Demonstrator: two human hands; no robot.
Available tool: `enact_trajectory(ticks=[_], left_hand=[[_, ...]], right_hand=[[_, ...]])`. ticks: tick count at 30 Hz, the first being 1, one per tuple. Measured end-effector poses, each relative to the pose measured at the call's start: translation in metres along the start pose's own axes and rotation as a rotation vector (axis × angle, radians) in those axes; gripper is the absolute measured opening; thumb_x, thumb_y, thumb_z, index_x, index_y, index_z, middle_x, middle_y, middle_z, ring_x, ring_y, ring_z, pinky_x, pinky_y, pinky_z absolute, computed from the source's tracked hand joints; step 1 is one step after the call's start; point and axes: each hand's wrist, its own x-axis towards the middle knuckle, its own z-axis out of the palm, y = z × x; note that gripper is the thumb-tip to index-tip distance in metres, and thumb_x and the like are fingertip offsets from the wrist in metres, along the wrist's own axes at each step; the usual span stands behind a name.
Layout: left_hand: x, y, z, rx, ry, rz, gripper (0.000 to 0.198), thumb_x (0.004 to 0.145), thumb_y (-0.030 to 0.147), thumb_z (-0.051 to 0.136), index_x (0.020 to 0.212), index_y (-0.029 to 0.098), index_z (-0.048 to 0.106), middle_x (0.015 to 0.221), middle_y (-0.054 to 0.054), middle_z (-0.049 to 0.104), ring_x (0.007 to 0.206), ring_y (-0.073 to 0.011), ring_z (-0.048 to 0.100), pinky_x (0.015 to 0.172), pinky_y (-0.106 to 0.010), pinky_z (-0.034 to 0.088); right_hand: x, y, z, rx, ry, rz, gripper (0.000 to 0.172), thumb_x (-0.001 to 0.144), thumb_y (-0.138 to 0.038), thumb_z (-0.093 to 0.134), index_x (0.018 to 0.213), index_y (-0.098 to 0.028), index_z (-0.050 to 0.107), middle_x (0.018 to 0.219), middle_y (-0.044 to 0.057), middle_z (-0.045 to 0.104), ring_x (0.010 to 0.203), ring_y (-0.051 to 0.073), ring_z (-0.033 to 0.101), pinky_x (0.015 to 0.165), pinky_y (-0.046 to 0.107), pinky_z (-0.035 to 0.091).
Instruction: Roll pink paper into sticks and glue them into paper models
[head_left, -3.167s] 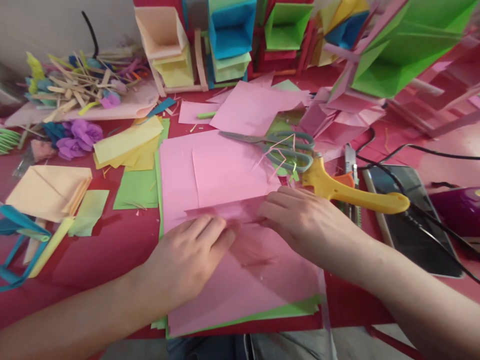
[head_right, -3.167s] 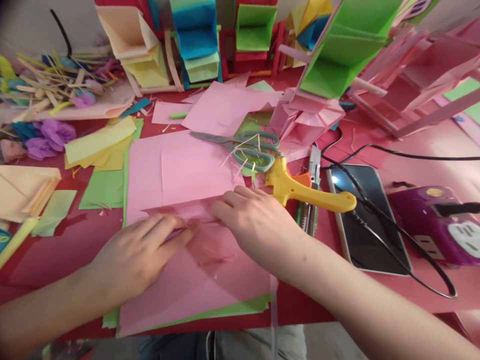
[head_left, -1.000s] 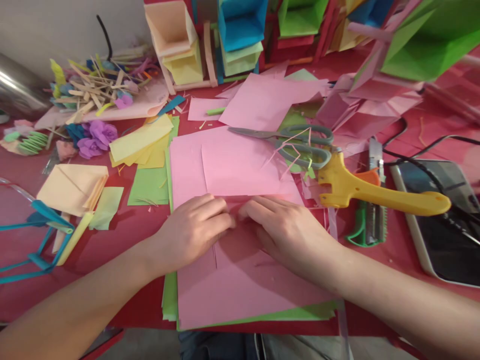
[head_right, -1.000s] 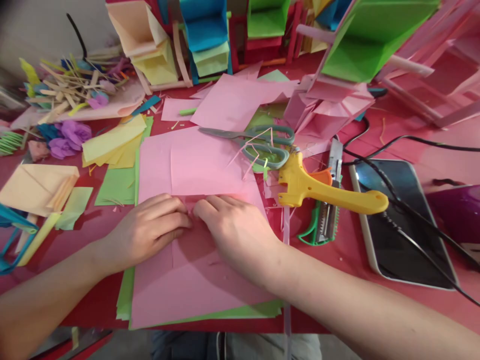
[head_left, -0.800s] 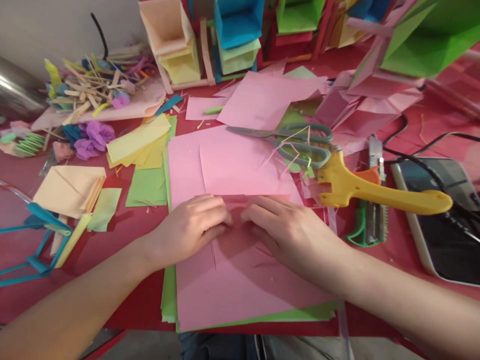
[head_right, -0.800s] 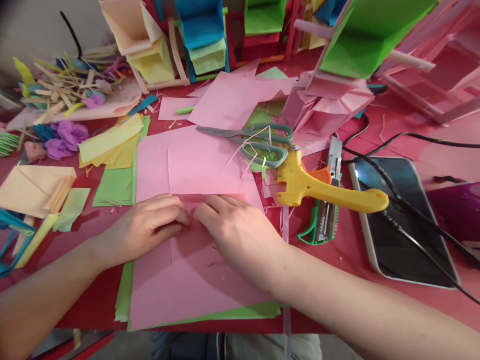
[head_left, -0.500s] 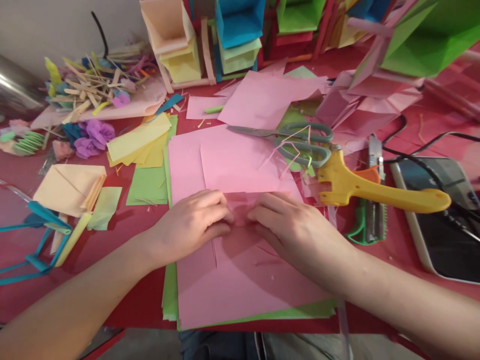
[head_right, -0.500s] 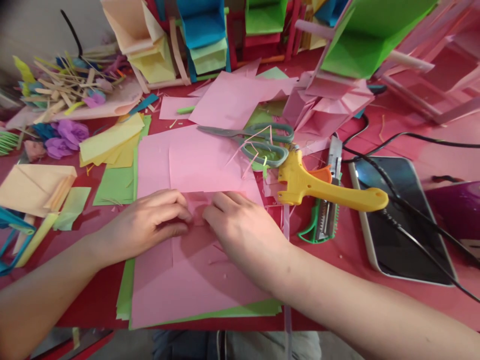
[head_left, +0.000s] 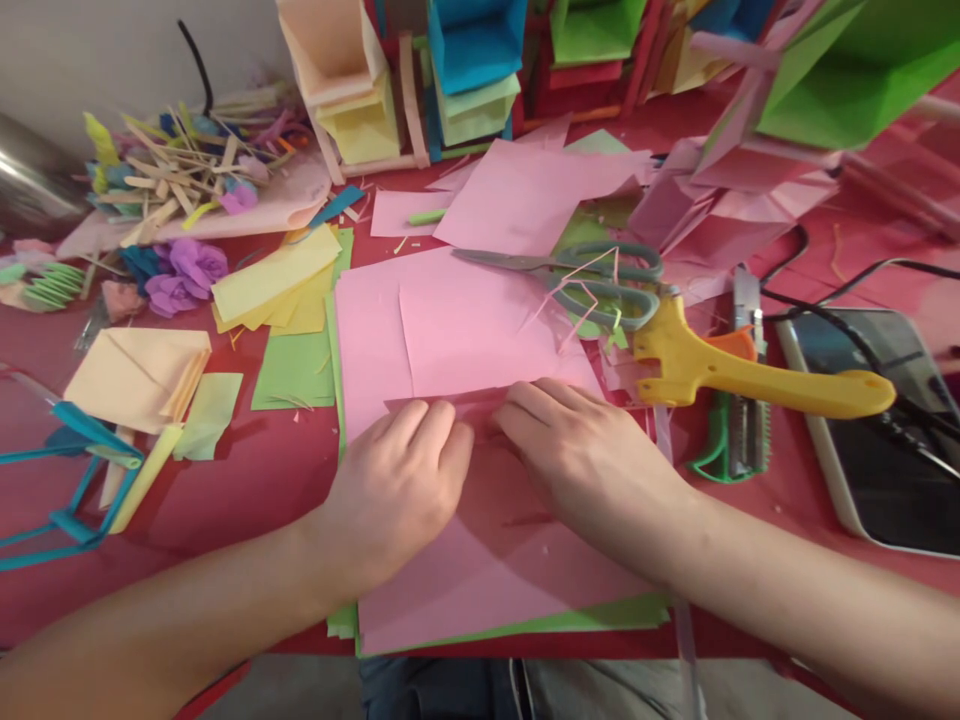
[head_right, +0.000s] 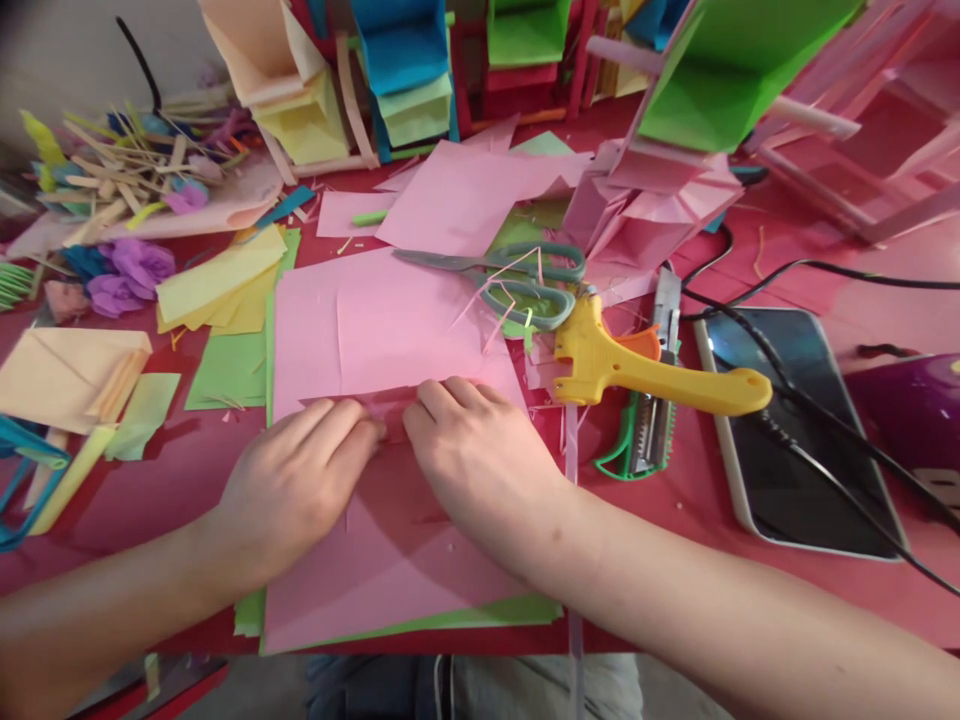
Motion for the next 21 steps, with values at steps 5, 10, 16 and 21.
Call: enact_trajectory(ticks=[5, 10, 16, 21], left_hand=[[-0.001, -0.007, -0.004, -0.070, -0.043, 0.038, 0.025, 0.083, 0.003, 0.036, 0.077, 0.014, 0.057, 0.070, -0.006, 0.058, 0.064, -0.0179, 0.054, 0.053, -0.028, 0.044], [-0.001, -0.016, -0.003, -0.205, -0.081, 0.024, 0.026, 0.086, 0.006, 0.033, 0.081, 0.013, 0.057, 0.075, -0.007, 0.059, 0.070, -0.0188, 0.057, 0.059, -0.030, 0.047], [0.003, -0.024, -0.002, -0.373, -0.176, -0.088, 0.015, 0.087, 0.015, 0.043, 0.079, 0.015, 0.056, 0.074, -0.004, 0.058, 0.070, -0.0177, 0.056, 0.060, -0.029, 0.046], [0.004, -0.025, -0.001, -0.453, -0.235, -0.117, 0.018, 0.089, 0.014, 0.040, 0.083, 0.015, 0.056, 0.076, -0.004, 0.058, 0.076, -0.0174, 0.057, 0.066, -0.030, 0.047]], right_hand=[[-0.001, 0.004, 0.000, 0.056, -0.002, 0.010, 0.016, 0.081, -0.007, 0.047, 0.072, -0.014, 0.057, 0.075, 0.005, 0.059, 0.064, 0.015, 0.048, 0.059, 0.026, 0.037], [0.001, 0.009, -0.003, 0.143, 0.031, 0.029, 0.016, 0.083, -0.009, 0.047, 0.074, -0.015, 0.058, 0.071, 0.004, 0.062, 0.066, 0.014, 0.049, 0.058, 0.025, 0.034], [0.008, 0.010, -0.008, 0.085, -0.079, 0.174, 0.006, 0.077, -0.014, 0.058, 0.073, -0.017, 0.059, 0.064, 0.001, 0.060, 0.061, 0.015, 0.049, 0.055, 0.026, 0.029], [0.007, 0.011, -0.006, 0.029, 0.016, 0.111, 0.010, 0.080, -0.017, 0.055, 0.071, -0.017, 0.059, 0.067, 0.002, 0.057, 0.066, 0.016, 0.047, 0.058, 0.027, 0.029]])
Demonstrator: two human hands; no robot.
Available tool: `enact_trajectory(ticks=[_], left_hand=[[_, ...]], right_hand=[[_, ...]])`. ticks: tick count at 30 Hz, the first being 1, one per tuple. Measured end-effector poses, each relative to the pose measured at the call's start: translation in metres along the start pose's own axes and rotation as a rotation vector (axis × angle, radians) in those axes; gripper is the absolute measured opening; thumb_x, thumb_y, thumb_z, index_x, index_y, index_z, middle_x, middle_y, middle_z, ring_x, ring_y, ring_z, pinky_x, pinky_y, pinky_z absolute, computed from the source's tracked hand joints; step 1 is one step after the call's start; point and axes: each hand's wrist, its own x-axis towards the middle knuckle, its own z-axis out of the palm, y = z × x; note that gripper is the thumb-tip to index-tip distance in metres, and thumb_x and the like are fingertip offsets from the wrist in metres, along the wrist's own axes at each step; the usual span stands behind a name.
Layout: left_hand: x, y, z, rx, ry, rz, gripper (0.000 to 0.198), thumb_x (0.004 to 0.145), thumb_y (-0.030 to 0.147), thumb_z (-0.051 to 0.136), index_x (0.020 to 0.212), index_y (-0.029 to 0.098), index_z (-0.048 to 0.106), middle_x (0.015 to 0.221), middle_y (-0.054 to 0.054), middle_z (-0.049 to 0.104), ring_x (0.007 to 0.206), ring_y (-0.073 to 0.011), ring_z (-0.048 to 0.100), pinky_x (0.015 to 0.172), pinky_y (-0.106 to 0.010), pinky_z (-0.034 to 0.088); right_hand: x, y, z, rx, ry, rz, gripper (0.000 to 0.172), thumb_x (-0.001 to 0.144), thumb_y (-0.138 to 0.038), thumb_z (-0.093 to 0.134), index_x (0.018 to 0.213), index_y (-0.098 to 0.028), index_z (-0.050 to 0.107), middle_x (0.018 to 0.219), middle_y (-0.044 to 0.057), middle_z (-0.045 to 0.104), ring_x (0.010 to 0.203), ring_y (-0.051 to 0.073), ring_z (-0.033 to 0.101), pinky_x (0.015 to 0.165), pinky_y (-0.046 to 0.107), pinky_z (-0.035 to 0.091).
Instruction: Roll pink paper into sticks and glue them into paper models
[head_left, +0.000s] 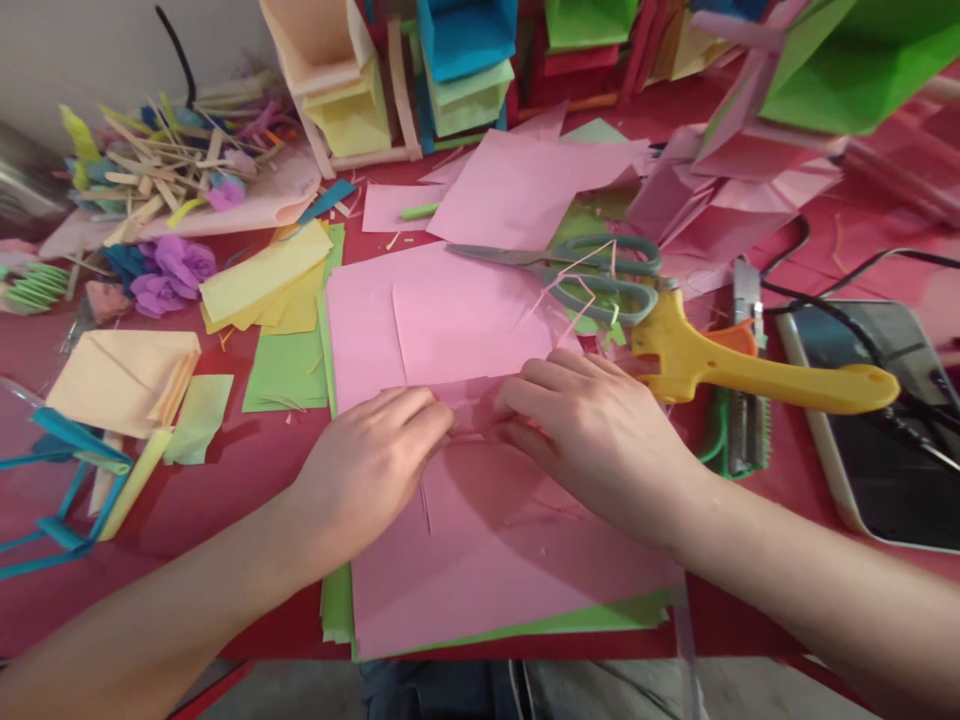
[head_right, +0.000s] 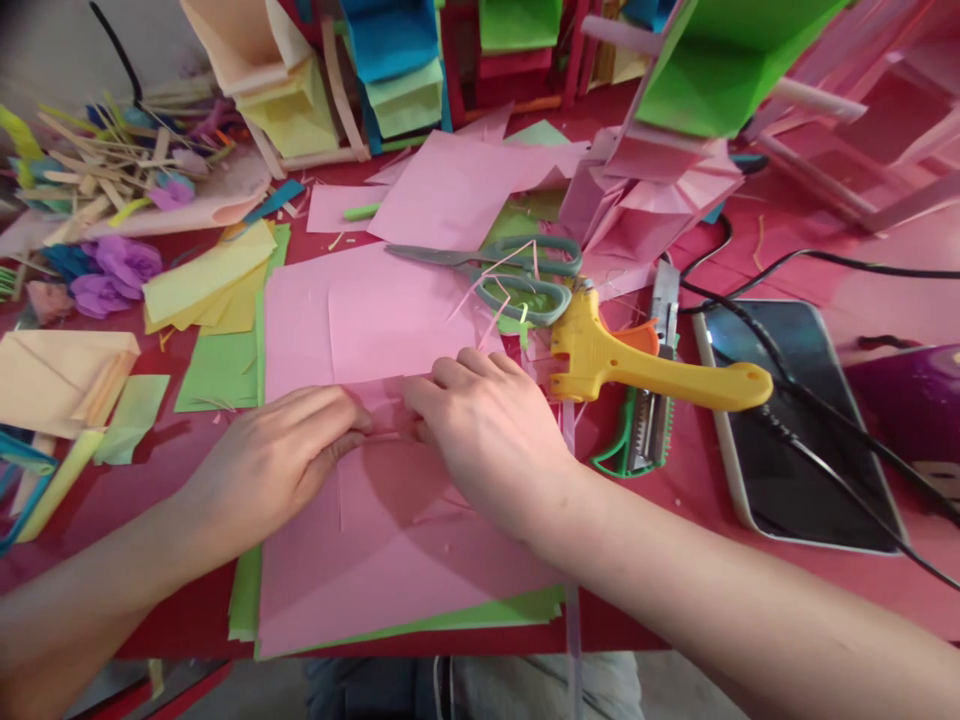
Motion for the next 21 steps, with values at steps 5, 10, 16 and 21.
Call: enact_trajectory(ticks=[5, 10, 16, 21], left_hand=[[-0.001, 0.000, 0.003, 0.054, 0.038, -0.032, 0.014, 0.088, 0.013, 0.040, 0.086, 0.015, 0.053, 0.081, -0.003, 0.056, 0.072, -0.0146, 0.055, 0.062, -0.027, 0.046], [-0.002, -0.004, 0.005, 0.080, 0.072, 0.097, 0.019, 0.088, 0.010, 0.037, 0.081, 0.016, 0.055, 0.080, -0.004, 0.055, 0.074, -0.0149, 0.054, 0.063, -0.026, 0.045], [-0.006, 0.000, 0.007, 0.288, 0.119, 0.205, 0.022, 0.084, 0.007, 0.038, 0.089, 0.014, 0.058, 0.086, -0.008, 0.060, 0.076, -0.0199, 0.055, 0.062, -0.031, 0.047], [-0.010, 0.007, 0.006, 0.291, 0.178, 0.202, 0.019, 0.083, 0.007, 0.042, 0.084, 0.012, 0.061, 0.083, -0.009, 0.061, 0.077, -0.0217, 0.055, 0.064, -0.033, 0.047]], right_hand=[[-0.008, -0.001, 0.003, -0.051, 0.049, -0.160, 0.020, 0.084, -0.008, 0.043, 0.072, -0.015, 0.057, 0.072, 0.004, 0.056, 0.061, 0.014, 0.044, 0.053, 0.026, 0.030], [-0.016, -0.003, 0.000, -0.171, 0.066, -0.281, 0.021, 0.083, -0.004, 0.039, 0.080, -0.013, 0.058, 0.071, 0.005, 0.056, 0.063, 0.016, 0.048, 0.053, 0.028, 0.033], [-0.017, -0.002, -0.001, -0.142, 0.079, -0.302, 0.022, 0.082, -0.005, 0.040, 0.074, -0.015, 0.058, 0.072, 0.004, 0.057, 0.062, 0.016, 0.048, 0.052, 0.027, 0.033], [-0.017, 0.003, -0.002, -0.088, 0.064, -0.288, 0.026, 0.083, -0.005, 0.038, 0.071, -0.015, 0.059, 0.072, 0.005, 0.056, 0.062, 0.015, 0.047, 0.050, 0.026, 0.033]])
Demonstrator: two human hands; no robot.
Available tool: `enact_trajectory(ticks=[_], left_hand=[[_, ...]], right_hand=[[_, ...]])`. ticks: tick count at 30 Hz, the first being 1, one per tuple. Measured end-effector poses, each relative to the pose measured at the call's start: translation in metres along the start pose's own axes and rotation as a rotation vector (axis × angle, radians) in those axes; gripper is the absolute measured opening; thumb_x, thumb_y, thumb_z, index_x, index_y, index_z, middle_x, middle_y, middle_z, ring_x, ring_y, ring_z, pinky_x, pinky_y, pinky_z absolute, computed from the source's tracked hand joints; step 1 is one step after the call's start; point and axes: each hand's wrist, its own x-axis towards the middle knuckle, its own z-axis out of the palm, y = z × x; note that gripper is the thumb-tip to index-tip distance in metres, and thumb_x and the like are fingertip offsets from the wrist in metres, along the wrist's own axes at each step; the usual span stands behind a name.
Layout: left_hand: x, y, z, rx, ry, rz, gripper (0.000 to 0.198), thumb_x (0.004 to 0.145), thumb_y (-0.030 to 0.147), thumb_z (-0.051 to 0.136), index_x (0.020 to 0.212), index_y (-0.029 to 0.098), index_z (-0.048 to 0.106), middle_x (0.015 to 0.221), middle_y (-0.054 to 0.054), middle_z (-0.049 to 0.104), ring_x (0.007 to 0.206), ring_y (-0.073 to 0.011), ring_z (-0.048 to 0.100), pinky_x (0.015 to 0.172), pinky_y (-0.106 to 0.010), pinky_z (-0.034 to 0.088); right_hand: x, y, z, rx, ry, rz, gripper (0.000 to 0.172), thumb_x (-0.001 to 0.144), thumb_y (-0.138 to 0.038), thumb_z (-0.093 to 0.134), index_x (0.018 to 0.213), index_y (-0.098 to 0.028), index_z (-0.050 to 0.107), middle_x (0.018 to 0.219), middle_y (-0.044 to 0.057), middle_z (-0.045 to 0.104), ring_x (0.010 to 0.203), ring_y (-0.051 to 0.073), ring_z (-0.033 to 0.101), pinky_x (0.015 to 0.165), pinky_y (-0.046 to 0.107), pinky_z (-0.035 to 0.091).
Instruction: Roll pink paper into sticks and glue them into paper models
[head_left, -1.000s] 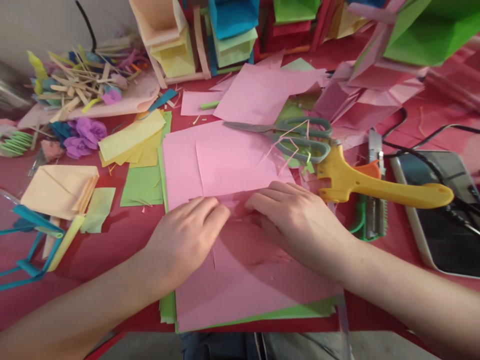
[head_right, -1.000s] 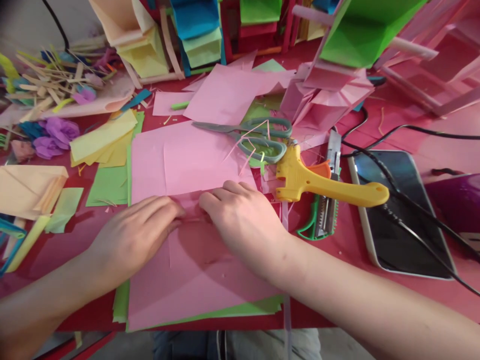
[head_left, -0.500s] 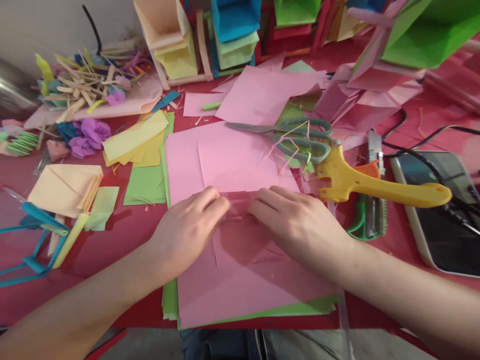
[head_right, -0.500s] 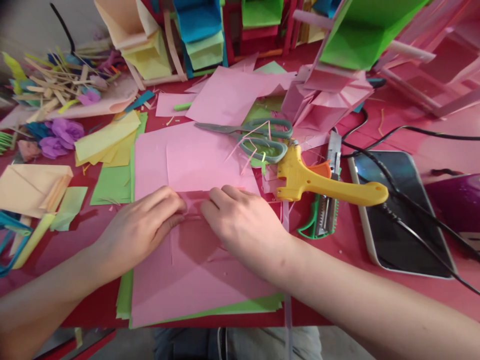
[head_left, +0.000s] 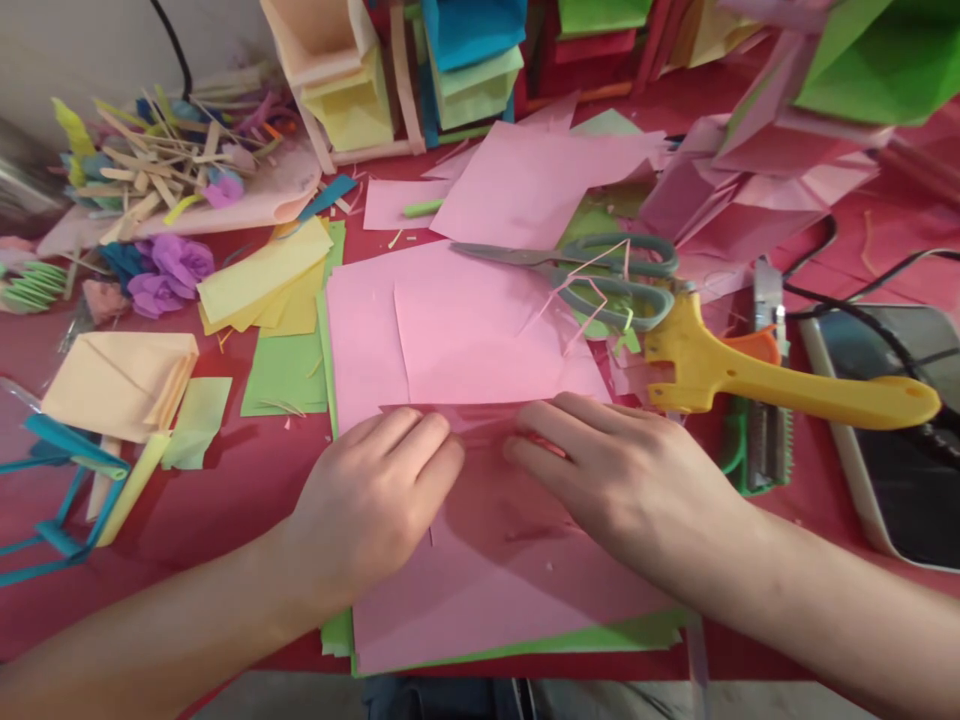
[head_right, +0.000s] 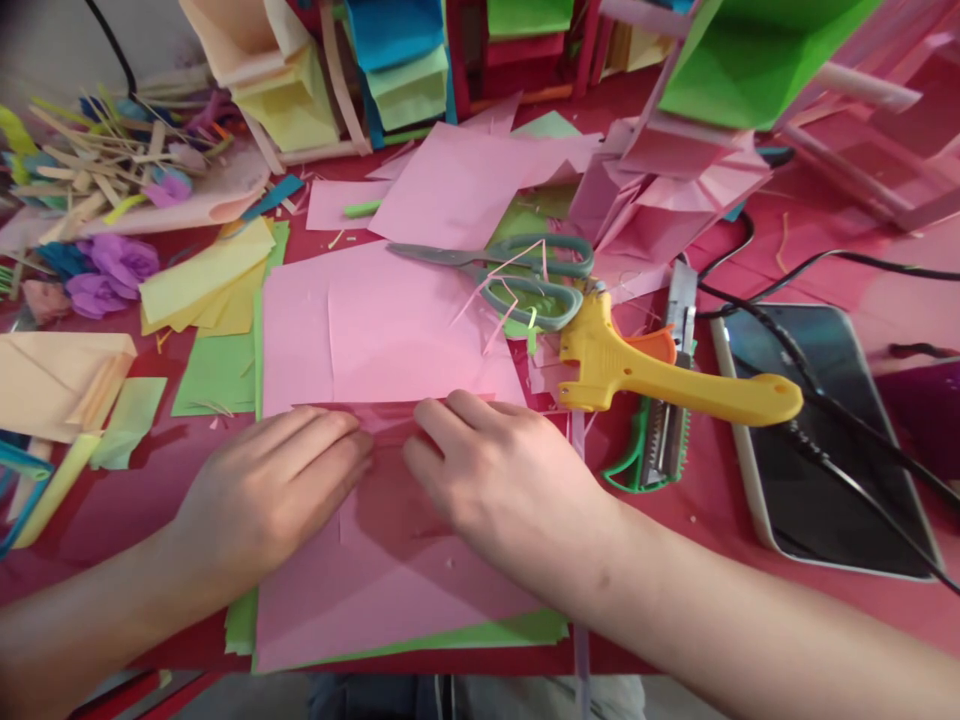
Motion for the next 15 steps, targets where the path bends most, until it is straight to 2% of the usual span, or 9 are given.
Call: enact_trajectory(ticks=[3, 8, 12, 15], left_hand=[[-0.002, 0.000, 0.000, -0.101, 0.000, -0.069, 0.021, 0.084, 0.006, 0.042, 0.083, 0.012, 0.062, 0.078, -0.008, 0.059, 0.076, -0.0197, 0.054, 0.067, -0.033, 0.047], [-0.003, -0.009, 0.004, -0.215, -0.006, -0.133, 0.019, 0.086, 0.010, 0.044, 0.083, 0.015, 0.063, 0.079, -0.004, 0.057, 0.074, -0.0156, 0.052, 0.066, -0.029, 0.046], [-0.002, -0.018, 0.004, -0.291, -0.038, -0.094, 0.017, 0.086, 0.012, 0.046, 0.083, 0.015, 0.063, 0.078, -0.003, 0.059, 0.074, -0.0145, 0.054, 0.067, -0.027, 0.047], [-0.001, -0.018, 0.002, -0.229, -0.009, -0.042, 0.019, 0.086, 0.009, 0.045, 0.086, 0.014, 0.063, 0.079, -0.004, 0.062, 0.076, -0.0159, 0.057, 0.069, -0.028, 0.049]], right_hand=[[-0.001, 0.009, 0.004, 0.117, -0.001, 0.032, 0.031, 0.084, -0.003, 0.034, 0.073, -0.016, 0.060, 0.073, 0.004, 0.054, 0.060, 0.013, 0.045, 0.047, 0.024, 0.030], [0.001, 0.021, 0.009, 0.328, -0.044, 0.080, 0.028, 0.086, -0.007, 0.038, 0.081, -0.017, 0.063, 0.077, 0.003, 0.055, 0.068, 0.012, 0.049, 0.053, 0.022, 0.036], [0.002, 0.018, 0.006, 0.302, -0.056, 0.078, 0.024, 0.088, -0.011, 0.039, 0.086, -0.015, 0.062, 0.080, 0.005, 0.057, 0.072, 0.013, 0.051, 0.059, 0.023, 0.040], [0.001, 0.014, 0.002, 0.222, -0.047, 0.063, 0.024, 0.088, -0.010, 0.038, 0.086, -0.014, 0.062, 0.077, 0.005, 0.058, 0.070, 0.014, 0.051, 0.058, 0.024, 0.039]])
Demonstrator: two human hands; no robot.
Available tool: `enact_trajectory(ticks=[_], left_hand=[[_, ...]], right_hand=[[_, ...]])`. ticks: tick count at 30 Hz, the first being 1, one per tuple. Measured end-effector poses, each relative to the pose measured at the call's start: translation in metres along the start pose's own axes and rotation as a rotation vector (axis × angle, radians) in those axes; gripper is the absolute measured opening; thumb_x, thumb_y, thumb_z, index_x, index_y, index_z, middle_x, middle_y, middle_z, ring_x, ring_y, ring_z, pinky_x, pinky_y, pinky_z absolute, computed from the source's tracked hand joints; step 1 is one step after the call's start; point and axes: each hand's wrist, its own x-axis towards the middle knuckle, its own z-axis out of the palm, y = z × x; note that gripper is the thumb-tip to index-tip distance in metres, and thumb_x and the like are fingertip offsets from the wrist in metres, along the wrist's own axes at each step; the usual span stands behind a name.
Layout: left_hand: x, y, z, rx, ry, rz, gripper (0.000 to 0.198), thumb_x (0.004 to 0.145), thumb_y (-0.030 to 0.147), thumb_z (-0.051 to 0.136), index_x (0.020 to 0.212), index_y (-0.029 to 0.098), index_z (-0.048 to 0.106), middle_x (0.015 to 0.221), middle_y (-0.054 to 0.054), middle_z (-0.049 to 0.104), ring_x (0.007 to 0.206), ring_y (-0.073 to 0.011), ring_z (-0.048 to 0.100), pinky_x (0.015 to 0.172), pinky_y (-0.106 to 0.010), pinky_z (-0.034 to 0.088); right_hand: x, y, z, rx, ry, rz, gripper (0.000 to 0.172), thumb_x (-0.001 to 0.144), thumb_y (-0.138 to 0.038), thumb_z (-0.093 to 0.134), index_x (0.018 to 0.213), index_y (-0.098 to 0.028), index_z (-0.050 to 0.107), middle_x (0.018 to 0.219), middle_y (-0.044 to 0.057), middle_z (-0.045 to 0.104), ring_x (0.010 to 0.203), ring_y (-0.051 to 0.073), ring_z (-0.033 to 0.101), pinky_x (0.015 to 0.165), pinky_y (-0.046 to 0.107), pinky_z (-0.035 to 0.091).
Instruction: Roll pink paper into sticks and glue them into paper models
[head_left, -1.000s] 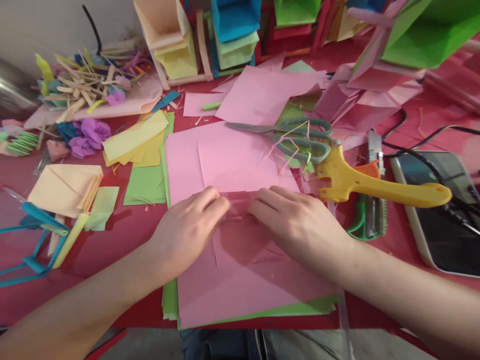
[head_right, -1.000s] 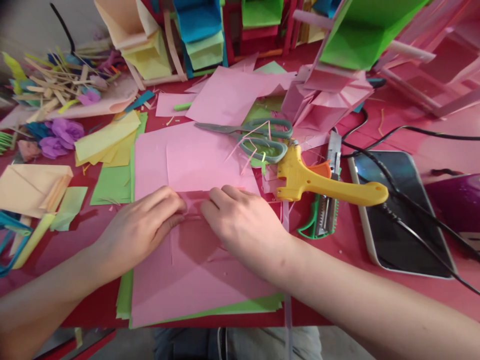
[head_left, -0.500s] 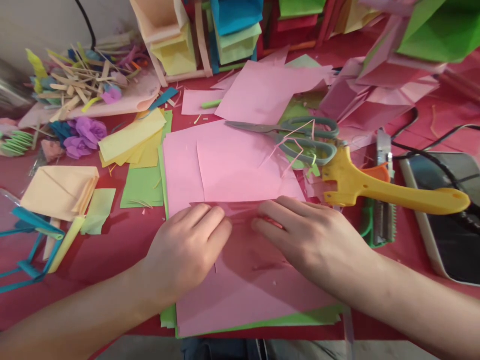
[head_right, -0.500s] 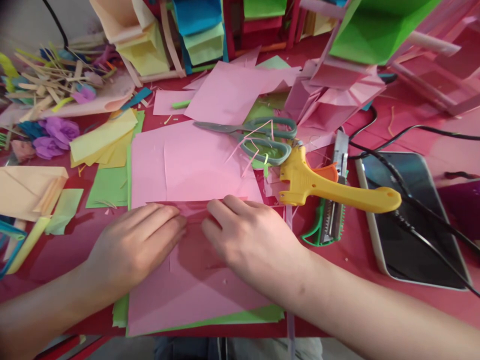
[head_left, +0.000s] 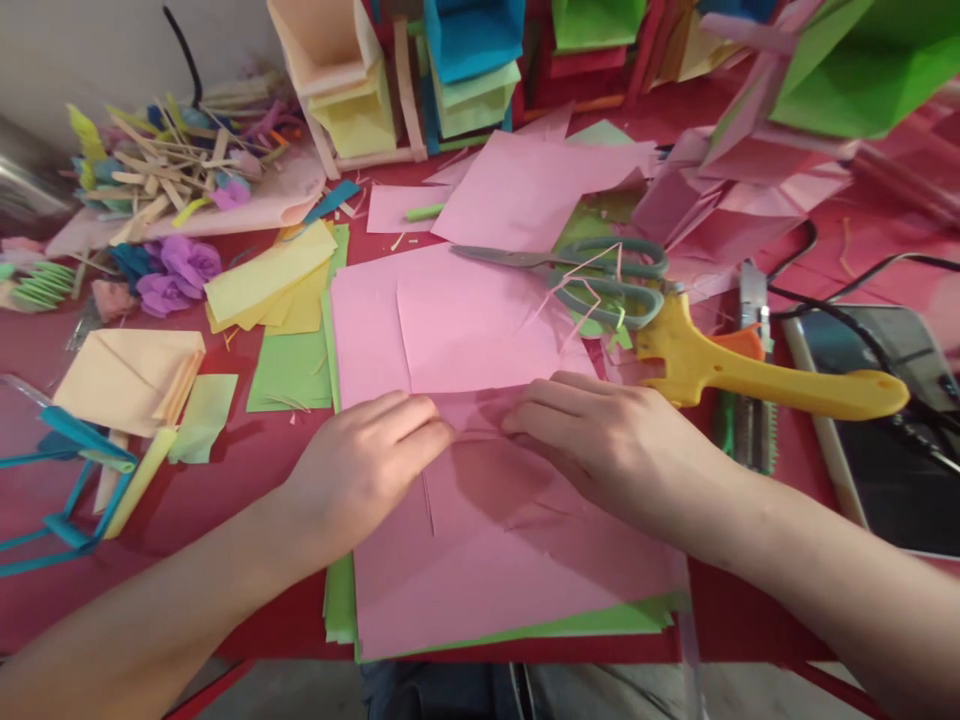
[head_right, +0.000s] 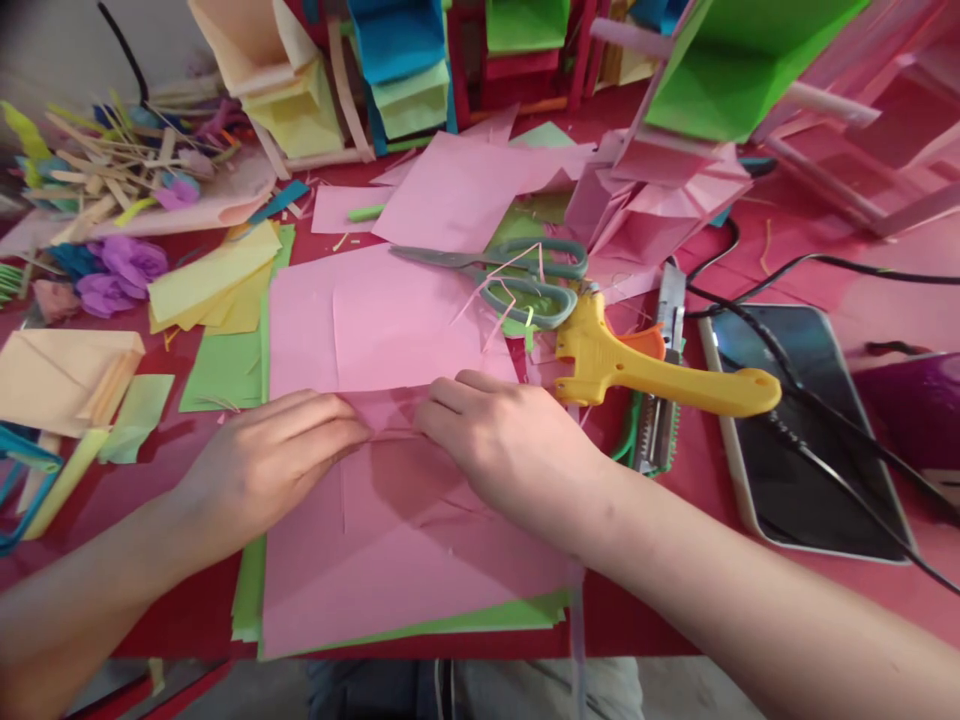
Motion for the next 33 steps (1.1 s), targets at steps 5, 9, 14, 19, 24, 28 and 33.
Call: enact_trajectory(ticks=[5, 9, 14, 19, 24, 28, 33], left_hand=[[-0.001, 0.012, -0.001, 0.266, 0.065, 0.075, 0.025, 0.085, 0.006, 0.040, 0.086, 0.011, 0.064, 0.077, -0.006, 0.064, 0.073, -0.0187, 0.060, 0.061, -0.029, 0.050], [-0.002, 0.018, 0.000, 0.364, 0.044, 0.049, 0.023, 0.082, 0.005, 0.041, 0.085, 0.012, 0.063, 0.077, -0.006, 0.064, 0.068, -0.0179, 0.060, 0.055, -0.027, 0.048], [0.002, 0.013, 0.002, 0.319, 0.004, -0.027, 0.018, 0.080, 0.004, 0.044, 0.083, 0.013, 0.060, 0.076, -0.005, 0.061, 0.067, -0.0182, 0.058, 0.053, -0.028, 0.046], [0.005, 0.006, 0.001, 0.194, -0.023, -0.064, 0.013, 0.084, 0.009, 0.045, 0.082, 0.015, 0.056, 0.078, -0.003, 0.059, 0.071, -0.0166, 0.057, 0.058, -0.026, 0.045], [0.005, 0.002, -0.002, 0.127, -0.061, -0.041, 0.017, 0.086, 0.011, 0.042, 0.082, 0.017, 0.057, 0.083, -0.003, 0.058, 0.069, -0.0138, 0.054, 0.055, -0.024, 0.042], [0.005, 0.005, -0.002, 0.172, -0.034, 0.014, 0.022, 0.083, 0.006, 0.039, 0.081, 0.015, 0.060, 0.079, -0.004, 0.059, 0.071, -0.0167, 0.055, 0.057, -0.026, 0.044], [0.003, 0.013, -0.002, 0.275, -0.008, 0.047, 0.025, 0.079, 0.002, 0.039, 0.086, 0.013, 0.061, 0.084, -0.007, 0.062, 0.075, -0.0206, 0.057, 0.056, -0.029, 0.046]], right_hand=[[0.000, -0.004, 0.000, -0.114, -0.006, -0.025, 0.022, 0.086, -0.008, 0.041, 0.075, -0.013, 0.059, 0.072, 0.004, 0.055, 0.064, 0.014, 0.047, 0.053, 0.024, 0.033], [0.003, -0.007, 0.005, -0.191, 0.038, -0.021, 0.023, 0.082, -0.004, 0.040, 0.069, -0.013, 0.056, 0.069, 0.003, 0.053, 0.061, 0.014, 0.043, 0.053, 0.025, 0.030], [0.006, -0.009, 0.008, -0.250, 0.046, 0.039, 0.019, 0.080, -0.004, 0.043, 0.069, -0.014, 0.055, 0.069, 0.004, 0.054, 0.061, 0.015, 0.044, 0.055, 0.026, 0.029], [0.009, -0.008, 0.005, -0.203, 0.030, 0.116, 0.014, 0.081, -0.009, 0.047, 0.072, -0.014, 0.057, 0.068, 0.003, 0.057, 0.059, 0.014, 0.047, 0.055, 0.025, 0.030], [0.010, -0.007, 0.002, -0.223, 0.036, 0.071, 0.015, 0.082, -0.010, 0.046, 0.072, -0.014, 0.056, 0.067, 0.003, 0.058, 0.059, 0.013, 0.047, 0.056, 0.025, 0.030], [0.008, -0.007, 0.001, -0.276, 0.013, -0.015, 0.018, 0.082, -0.006, 0.043, 0.074, -0.014, 0.057, 0.069, 0.004, 0.056, 0.060, 0.015, 0.046, 0.056, 0.026, 0.030], [0.006, -0.004, -0.002, -0.276, -0.032, -0.103, 0.020, 0.083, -0.006, 0.039, 0.075, -0.015, 0.055, 0.070, 0.005, 0.053, 0.059, 0.015, 0.043, 0.051, 0.026, 0.029]])
